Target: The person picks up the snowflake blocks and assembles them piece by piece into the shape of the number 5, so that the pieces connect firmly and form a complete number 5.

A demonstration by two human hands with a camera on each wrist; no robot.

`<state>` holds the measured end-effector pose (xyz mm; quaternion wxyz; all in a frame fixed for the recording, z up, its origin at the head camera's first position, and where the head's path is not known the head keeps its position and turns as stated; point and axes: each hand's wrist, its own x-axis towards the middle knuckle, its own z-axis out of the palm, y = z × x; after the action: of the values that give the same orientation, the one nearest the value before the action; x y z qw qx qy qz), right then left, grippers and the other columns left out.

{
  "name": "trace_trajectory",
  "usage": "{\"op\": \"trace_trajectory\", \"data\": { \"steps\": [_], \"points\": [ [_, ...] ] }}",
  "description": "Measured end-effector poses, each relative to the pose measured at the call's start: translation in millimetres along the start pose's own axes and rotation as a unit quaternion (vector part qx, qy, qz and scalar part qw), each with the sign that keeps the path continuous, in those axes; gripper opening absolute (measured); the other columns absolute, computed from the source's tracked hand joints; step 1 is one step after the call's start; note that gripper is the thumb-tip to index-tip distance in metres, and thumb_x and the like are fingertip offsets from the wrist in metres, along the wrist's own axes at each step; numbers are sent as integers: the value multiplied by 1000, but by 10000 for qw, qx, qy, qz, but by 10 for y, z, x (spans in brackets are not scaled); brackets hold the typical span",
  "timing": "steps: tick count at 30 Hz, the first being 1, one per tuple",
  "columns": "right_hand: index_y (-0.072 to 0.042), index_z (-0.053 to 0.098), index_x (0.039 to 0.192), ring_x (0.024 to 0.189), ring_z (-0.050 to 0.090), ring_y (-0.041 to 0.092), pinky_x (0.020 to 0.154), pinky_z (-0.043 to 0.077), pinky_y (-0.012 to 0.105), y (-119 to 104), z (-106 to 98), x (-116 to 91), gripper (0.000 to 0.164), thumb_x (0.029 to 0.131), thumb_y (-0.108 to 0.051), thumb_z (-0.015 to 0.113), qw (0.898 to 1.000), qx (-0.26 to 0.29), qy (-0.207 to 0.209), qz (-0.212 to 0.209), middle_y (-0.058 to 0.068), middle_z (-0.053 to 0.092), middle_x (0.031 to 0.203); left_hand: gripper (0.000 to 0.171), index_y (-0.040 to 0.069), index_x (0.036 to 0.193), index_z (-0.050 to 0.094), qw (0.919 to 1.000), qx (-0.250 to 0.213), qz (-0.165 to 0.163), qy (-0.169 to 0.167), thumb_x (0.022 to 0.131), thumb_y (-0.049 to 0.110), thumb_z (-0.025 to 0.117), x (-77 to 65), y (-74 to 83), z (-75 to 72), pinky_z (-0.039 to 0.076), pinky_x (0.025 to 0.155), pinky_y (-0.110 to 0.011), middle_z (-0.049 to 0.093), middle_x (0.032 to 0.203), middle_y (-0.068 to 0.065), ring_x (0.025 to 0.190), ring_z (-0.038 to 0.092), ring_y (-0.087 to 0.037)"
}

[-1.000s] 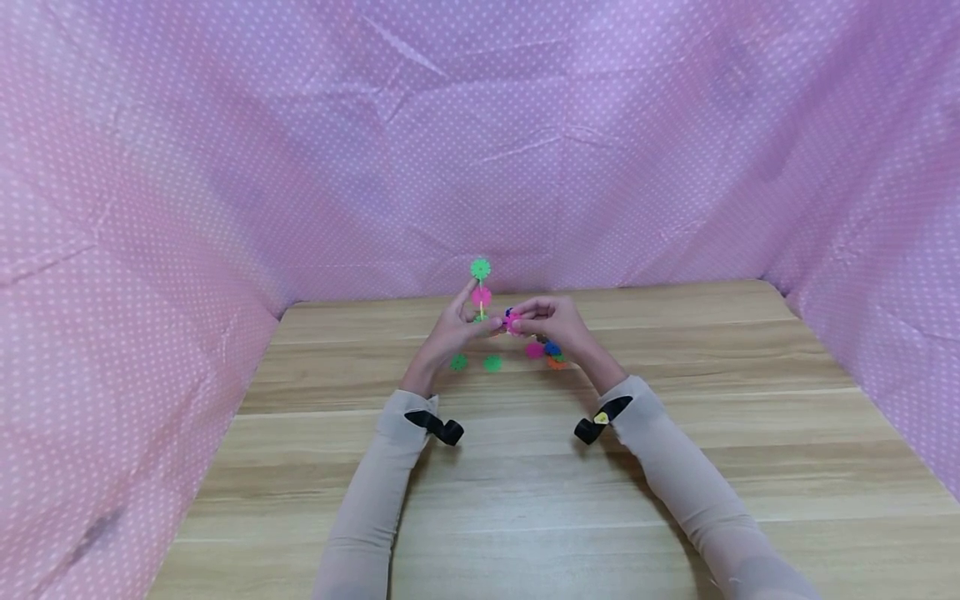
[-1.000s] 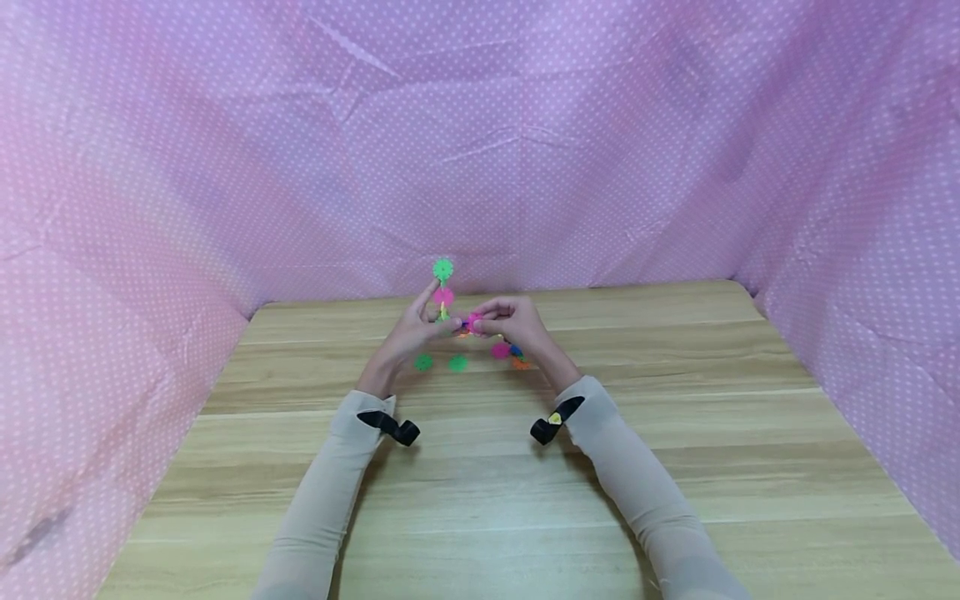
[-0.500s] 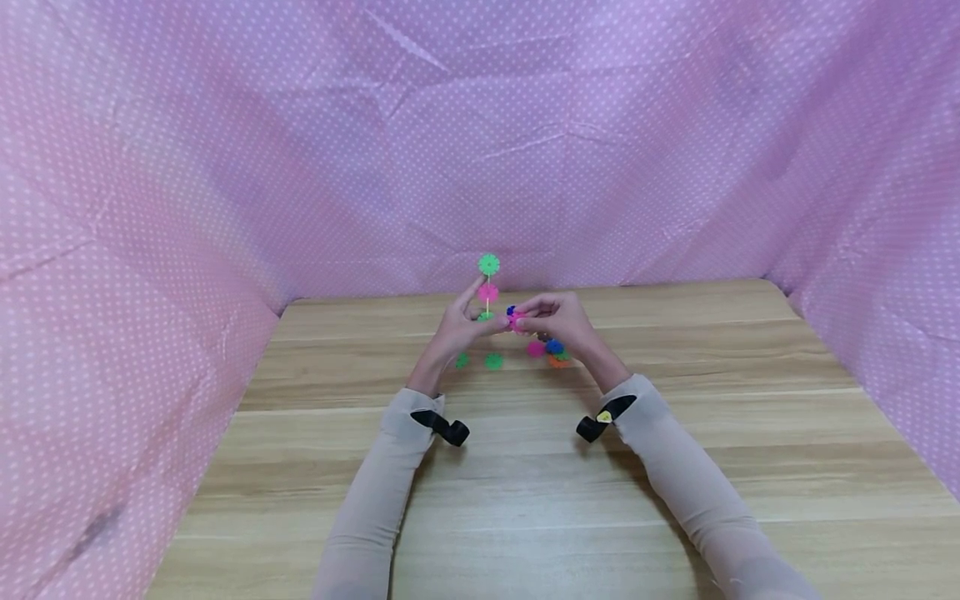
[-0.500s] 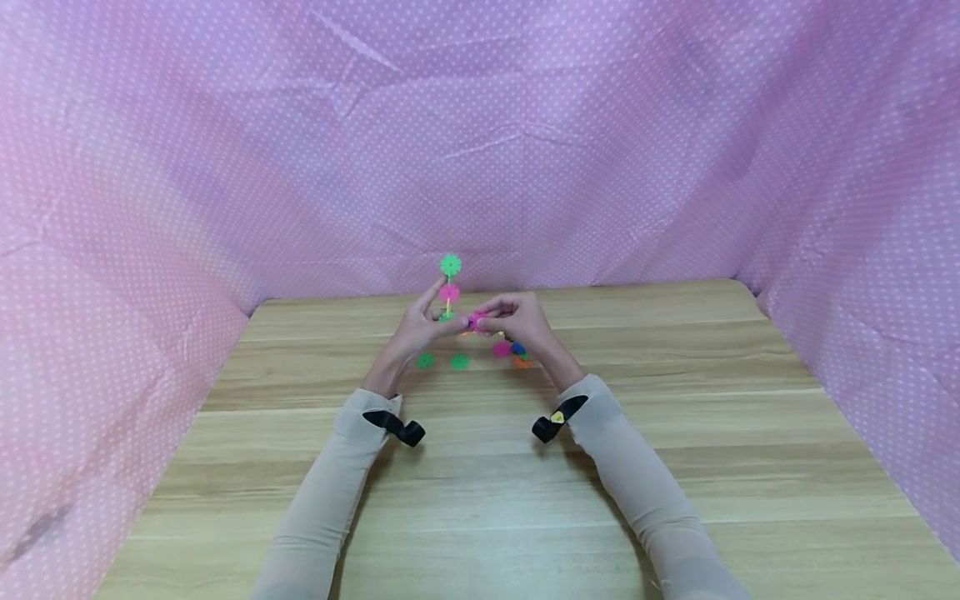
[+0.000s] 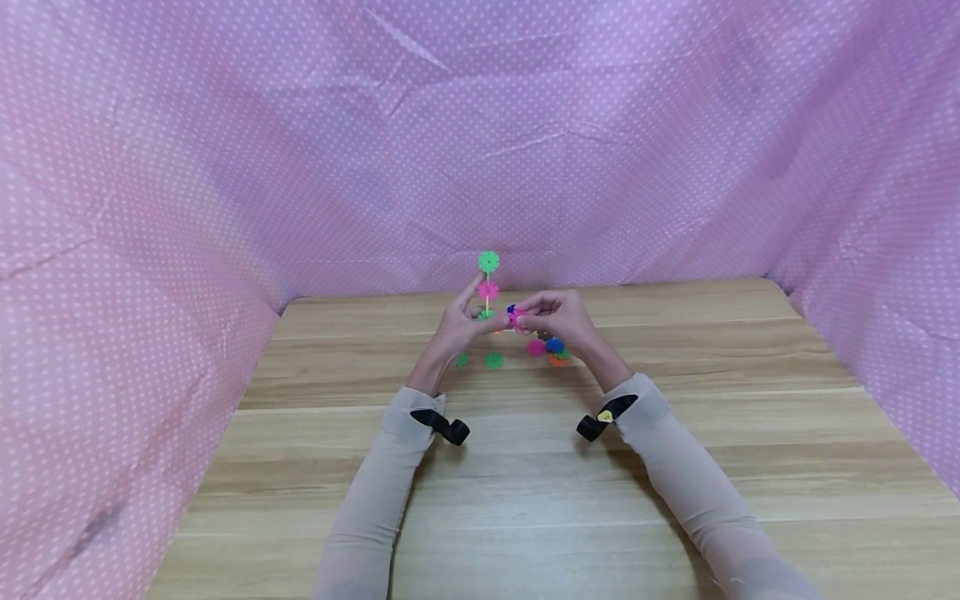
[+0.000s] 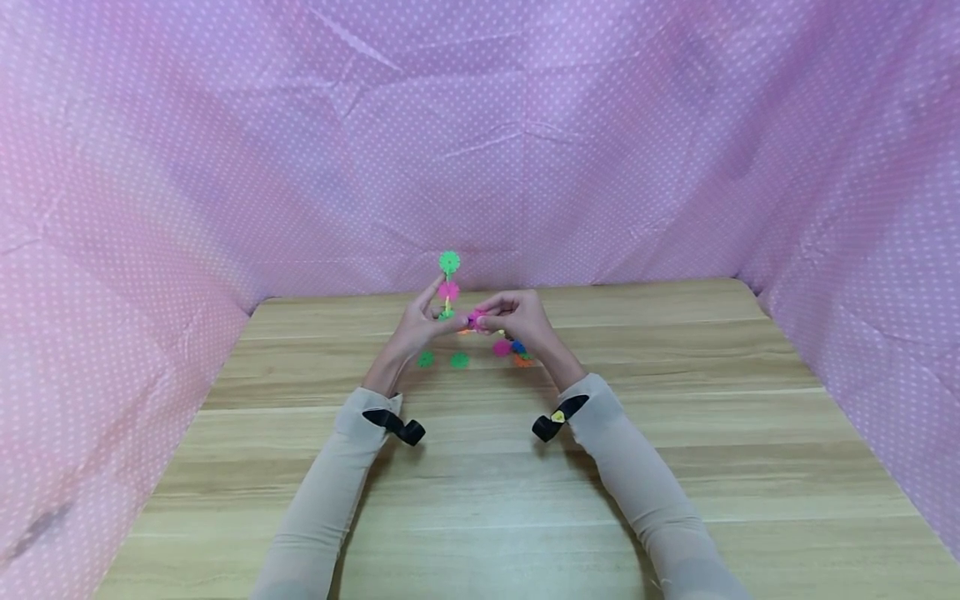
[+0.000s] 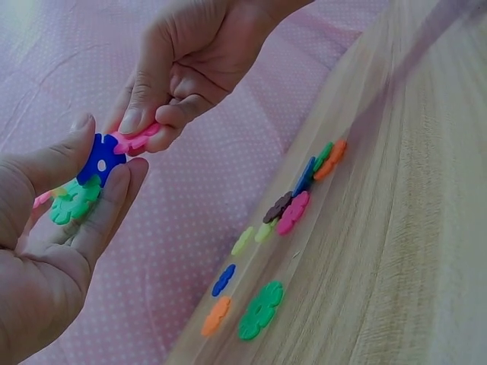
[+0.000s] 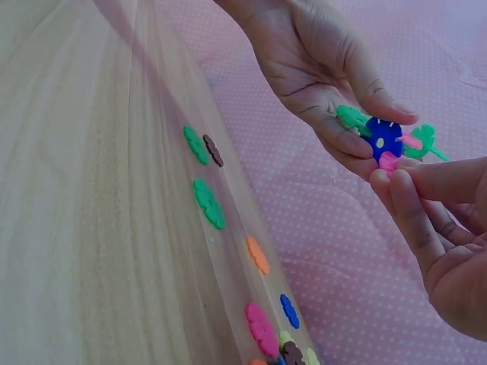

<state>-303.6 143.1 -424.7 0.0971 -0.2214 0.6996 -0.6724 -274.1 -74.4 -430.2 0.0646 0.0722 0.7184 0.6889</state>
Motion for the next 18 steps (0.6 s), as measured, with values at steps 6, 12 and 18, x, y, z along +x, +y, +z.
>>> {"op": "trace_trajectory", "data": {
  "steps": [6, 12, 18],
  "points": [
    [14, 71, 105, 63, 71, 11, 50, 49, 19, -18, -13, -12, 23, 87, 1, 78, 9998, -211, -48, -4, 7, 76, 79, 94, 36, 162, 23, 10000, -26, -28, -54, 90, 15, 80, -4, -6, 6, 53, 107, -45, 74, 112, -22, 92, 74, -15],
    [14, 72, 104, 64, 72, 13, 52, 54, 21, -19, -22, -10, 22, 87, 2, 78, 9997, -239, -47, 27, 18, 76, 83, 94, 36, 161, 23, 10000, -16, 10, -92, 89, 16, 80, -7, -10, 15, 49, 107, -58, 75, 110, -21, 91, 75, -25],
    [13, 72, 104, 64, 73, 13, 54, 56, 22, -17, -28, -2, 21, 88, 2, 77, 9997, -138, -24, 178, 7, 77, 79, 93, 41, 160, 25, 10000, 48, 30, -38, 89, 16, 80, -9, -10, 46, 51, 106, -55, 57, 146, -19, 113, 69, -35]
  ]
}}
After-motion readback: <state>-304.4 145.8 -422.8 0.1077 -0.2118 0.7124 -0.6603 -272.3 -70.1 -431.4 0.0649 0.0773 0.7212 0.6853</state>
